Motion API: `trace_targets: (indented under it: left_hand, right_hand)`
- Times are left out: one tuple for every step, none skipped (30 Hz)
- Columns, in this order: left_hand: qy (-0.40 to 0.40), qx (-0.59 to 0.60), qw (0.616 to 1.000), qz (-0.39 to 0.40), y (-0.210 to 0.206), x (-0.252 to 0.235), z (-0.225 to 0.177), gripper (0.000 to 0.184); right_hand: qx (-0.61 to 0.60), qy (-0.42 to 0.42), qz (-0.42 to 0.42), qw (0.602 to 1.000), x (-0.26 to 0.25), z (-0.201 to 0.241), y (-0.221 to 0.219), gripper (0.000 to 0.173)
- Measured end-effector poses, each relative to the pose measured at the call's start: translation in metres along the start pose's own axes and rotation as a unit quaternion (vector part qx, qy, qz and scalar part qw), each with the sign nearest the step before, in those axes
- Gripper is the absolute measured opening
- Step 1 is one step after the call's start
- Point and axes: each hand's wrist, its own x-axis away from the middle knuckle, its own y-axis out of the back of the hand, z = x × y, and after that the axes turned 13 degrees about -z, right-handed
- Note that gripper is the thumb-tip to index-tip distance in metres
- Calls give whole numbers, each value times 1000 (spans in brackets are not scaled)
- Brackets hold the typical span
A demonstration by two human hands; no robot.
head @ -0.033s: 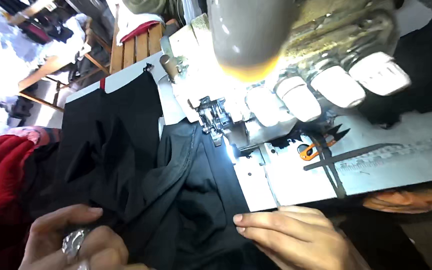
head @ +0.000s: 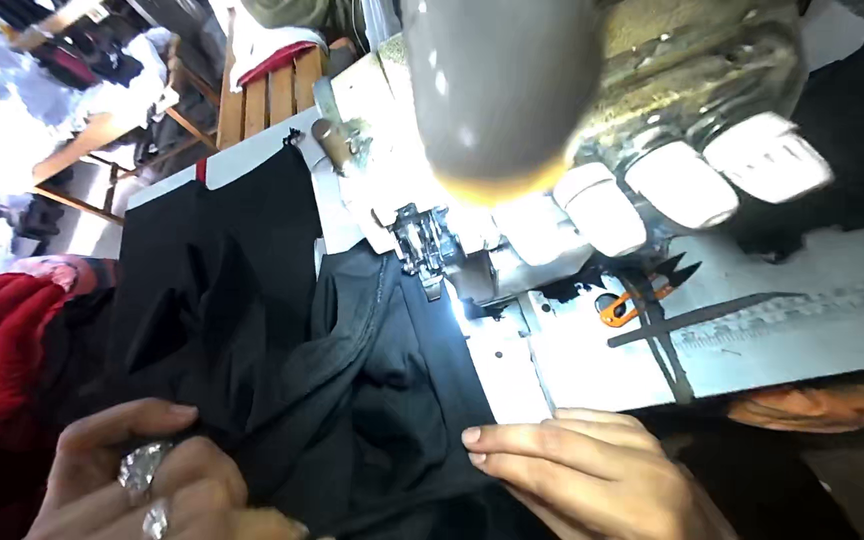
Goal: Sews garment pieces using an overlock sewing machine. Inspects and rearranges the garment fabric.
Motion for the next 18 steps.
trace_targets:
  left_hand:
    - [-4,4,1000,4,1,-7,11,23]
    - [-8,2,1000,10,2,-14,22,22]
    - [-11,-2,1000,15,3,-22,32,21]
    - [-15,-13,1000,15,3,-29,41,22]
    - [-22,-26,999,9,2,-36,50,23]
    - [-31,-32,999,0,1,-42,58,22]
    - [-43,-26,999,-11,0,-46,65,21]
    - [-57,-12,998,-10,1,-49,68,20]
    - [-69,4,998,4,3,-49,67,21]
    - [-73,20,996,37,6,-46,60,22]
    - [-70,33,994,78,9,-40,50,25]
    - [-58,37,990,119,12,-32,37,26]
    - [-44,34,985,161,12,-22,22,26]
    - [-33,33,979,198,12,-13,8,23]
    - [-31,27,974,222,11,-5,-2,20]
    - [-34,19,974,223,13,0,-10,19]
    - [-37,13,981,191,18,5,-16,18]
    - [-40,5,989,140,25,7,-20,18]
  right_hand:
    - [-5,2,-8,1000,-5,-5,-2,11]
    - [-13,8,-19,1000,-11,-11,-5,12]
    - [-24,13,-29,999,-17,-17,-8,13]
    - [-40,14,-34,999,-24,-22,-10,14]
    - [-54,12,-36,998,-30,-25,-11,14]
    - [-63,9,-37,997,-36,-28,-13,15]
    - [-71,9,-38,997,-42,-30,-14,15]
    - [-78,9,-38,996,-47,-32,-14,15]
    - [-82,10,-38,996,-50,-33,-15,15]
    - [-85,10,-40,996,-52,-34,-15,16]
    - [-82,11,-43,996,-53,-35,-16,16]
    - [-72,13,-48,996,-53,-34,-17,16]
    - [-56,15,-57,997,-52,-33,-19,16]
    - [-43,12,-75,996,-48,-31,-22,16]
    - [-44,-4,-104,994,-43,-27,-27,16]
    - [-71,-38,-142,987,-34,-20,-33,14]
    - [-123,-97,-184,970,-23,-8,-42,11]
    - [-185,-179,-211,943,-13,10,-51,16]
